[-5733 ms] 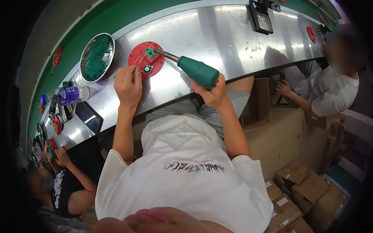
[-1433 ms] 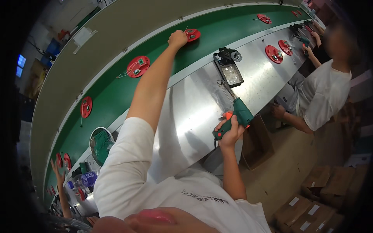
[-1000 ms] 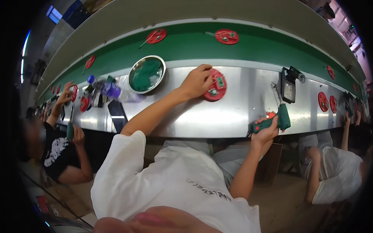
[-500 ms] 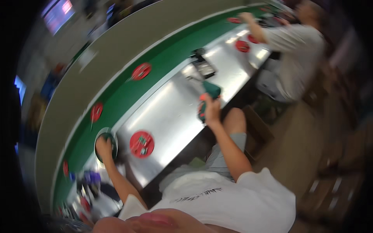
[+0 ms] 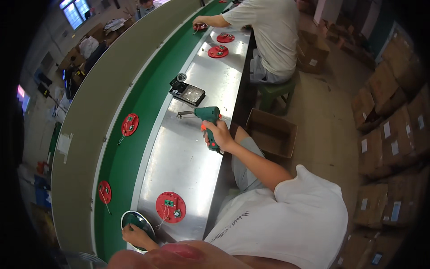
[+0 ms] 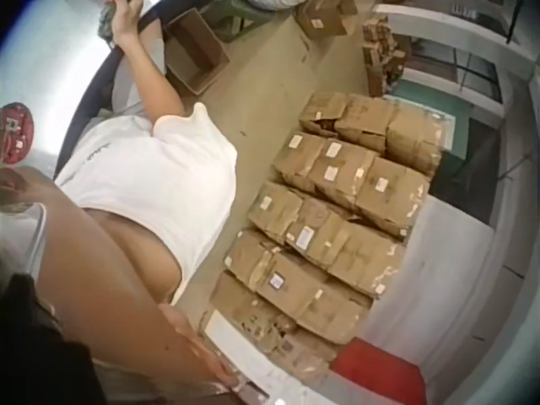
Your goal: Soldering components onto circular red circuit boards on an assembly line.
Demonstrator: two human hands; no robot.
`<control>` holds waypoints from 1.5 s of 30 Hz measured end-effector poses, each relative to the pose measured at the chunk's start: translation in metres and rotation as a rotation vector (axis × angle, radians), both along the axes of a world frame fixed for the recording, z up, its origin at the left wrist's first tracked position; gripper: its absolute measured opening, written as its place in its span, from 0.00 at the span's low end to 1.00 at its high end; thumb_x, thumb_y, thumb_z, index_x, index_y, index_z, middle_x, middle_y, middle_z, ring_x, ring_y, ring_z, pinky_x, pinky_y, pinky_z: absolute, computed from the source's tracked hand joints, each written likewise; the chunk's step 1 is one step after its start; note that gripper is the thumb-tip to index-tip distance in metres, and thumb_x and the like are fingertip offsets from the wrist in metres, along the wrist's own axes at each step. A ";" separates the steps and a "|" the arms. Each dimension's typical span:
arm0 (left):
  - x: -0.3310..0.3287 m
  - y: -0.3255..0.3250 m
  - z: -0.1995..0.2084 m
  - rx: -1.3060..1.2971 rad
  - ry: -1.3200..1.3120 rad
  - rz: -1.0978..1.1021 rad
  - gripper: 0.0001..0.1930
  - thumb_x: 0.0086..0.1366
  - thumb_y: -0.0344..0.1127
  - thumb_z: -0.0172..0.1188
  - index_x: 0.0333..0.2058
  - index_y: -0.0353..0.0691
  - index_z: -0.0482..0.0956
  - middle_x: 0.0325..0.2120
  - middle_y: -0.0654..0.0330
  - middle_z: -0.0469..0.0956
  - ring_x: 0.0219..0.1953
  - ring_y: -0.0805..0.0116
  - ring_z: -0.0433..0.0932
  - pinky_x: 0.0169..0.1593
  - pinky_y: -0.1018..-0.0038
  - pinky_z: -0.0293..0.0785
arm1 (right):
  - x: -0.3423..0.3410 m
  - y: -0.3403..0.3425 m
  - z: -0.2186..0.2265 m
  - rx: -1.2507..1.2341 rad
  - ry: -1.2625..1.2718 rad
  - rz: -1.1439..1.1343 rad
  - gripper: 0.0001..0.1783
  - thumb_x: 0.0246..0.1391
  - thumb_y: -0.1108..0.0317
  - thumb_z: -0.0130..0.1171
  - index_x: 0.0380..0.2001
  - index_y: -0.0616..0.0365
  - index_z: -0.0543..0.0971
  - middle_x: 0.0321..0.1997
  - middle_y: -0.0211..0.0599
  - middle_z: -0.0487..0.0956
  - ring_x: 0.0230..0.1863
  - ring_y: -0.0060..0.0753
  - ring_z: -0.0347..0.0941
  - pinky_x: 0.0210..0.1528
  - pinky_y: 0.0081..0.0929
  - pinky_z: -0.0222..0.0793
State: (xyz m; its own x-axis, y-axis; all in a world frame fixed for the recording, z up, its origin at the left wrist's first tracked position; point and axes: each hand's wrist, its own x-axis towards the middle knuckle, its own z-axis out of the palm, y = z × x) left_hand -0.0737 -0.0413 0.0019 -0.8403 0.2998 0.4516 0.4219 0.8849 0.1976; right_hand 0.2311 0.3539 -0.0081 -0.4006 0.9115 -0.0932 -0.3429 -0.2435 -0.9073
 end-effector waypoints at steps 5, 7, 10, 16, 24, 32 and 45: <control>-0.004 -0.003 -0.005 0.023 0.089 -0.005 0.12 0.64 0.33 0.60 0.39 0.31 0.86 0.52 0.48 0.78 0.57 0.47 0.71 0.61 0.55 0.68 | -0.004 0.006 -0.004 0.019 -0.011 -0.027 0.21 0.64 0.53 0.55 0.33 0.64 0.75 0.17 0.39 0.74 0.15 0.27 0.72 0.19 0.27 0.70; -0.003 0.000 -0.004 0.013 0.101 0.020 0.13 0.65 0.34 0.59 0.40 0.30 0.85 0.53 0.48 0.78 0.58 0.48 0.72 0.60 0.55 0.69 | -0.003 0.007 -0.002 0.020 0.002 -0.029 0.21 0.65 0.53 0.55 0.33 0.64 0.75 0.18 0.39 0.75 0.16 0.27 0.72 0.19 0.27 0.70; -0.002 0.005 0.001 0.158 0.186 -0.037 0.12 0.68 0.33 0.58 0.41 0.29 0.84 0.48 0.47 0.80 0.51 0.49 0.78 0.54 0.58 0.75 | -0.002 0.006 0.000 0.025 0.025 -0.026 0.20 0.65 0.54 0.54 0.35 0.65 0.75 0.24 0.40 0.77 0.17 0.27 0.73 0.19 0.28 0.71; 0.041 0.025 0.041 0.510 0.014 -0.240 0.11 0.69 0.30 0.58 0.42 0.27 0.83 0.36 0.47 0.85 0.34 0.54 0.84 0.38 0.66 0.80 | 0.020 0.000 0.002 0.130 0.049 0.044 0.17 0.66 0.57 0.55 0.38 0.64 0.74 0.33 0.40 0.78 0.18 0.26 0.73 0.19 0.27 0.71; 0.081 0.031 0.062 0.432 -0.545 -0.629 0.06 0.65 0.24 0.59 0.38 0.30 0.83 0.26 0.57 0.80 0.28 0.72 0.76 0.34 0.75 0.72 | 0.002 0.005 -0.020 0.058 -0.081 0.158 0.18 0.64 0.52 0.58 0.32 0.57 0.77 0.15 0.33 0.74 0.14 0.28 0.72 0.18 0.28 0.69; 0.108 0.060 0.051 0.309 -0.486 -0.685 0.10 0.65 0.28 0.56 0.43 0.31 0.80 0.33 0.49 0.82 0.32 0.54 0.81 0.38 0.68 0.76 | -0.005 0.007 -0.017 0.187 0.044 0.196 0.18 0.68 0.61 0.51 0.48 0.68 0.73 0.37 0.46 0.79 0.18 0.27 0.71 0.20 0.27 0.69; 0.132 0.073 0.011 0.312 0.066 -0.583 0.14 0.63 0.26 0.62 0.47 0.29 0.80 0.29 0.50 0.74 0.30 0.55 0.74 0.34 0.64 0.72 | 0.015 -0.015 -0.020 0.438 0.106 0.449 0.24 0.63 0.68 0.52 0.60 0.69 0.70 0.47 0.52 0.80 0.19 0.29 0.73 0.22 0.26 0.70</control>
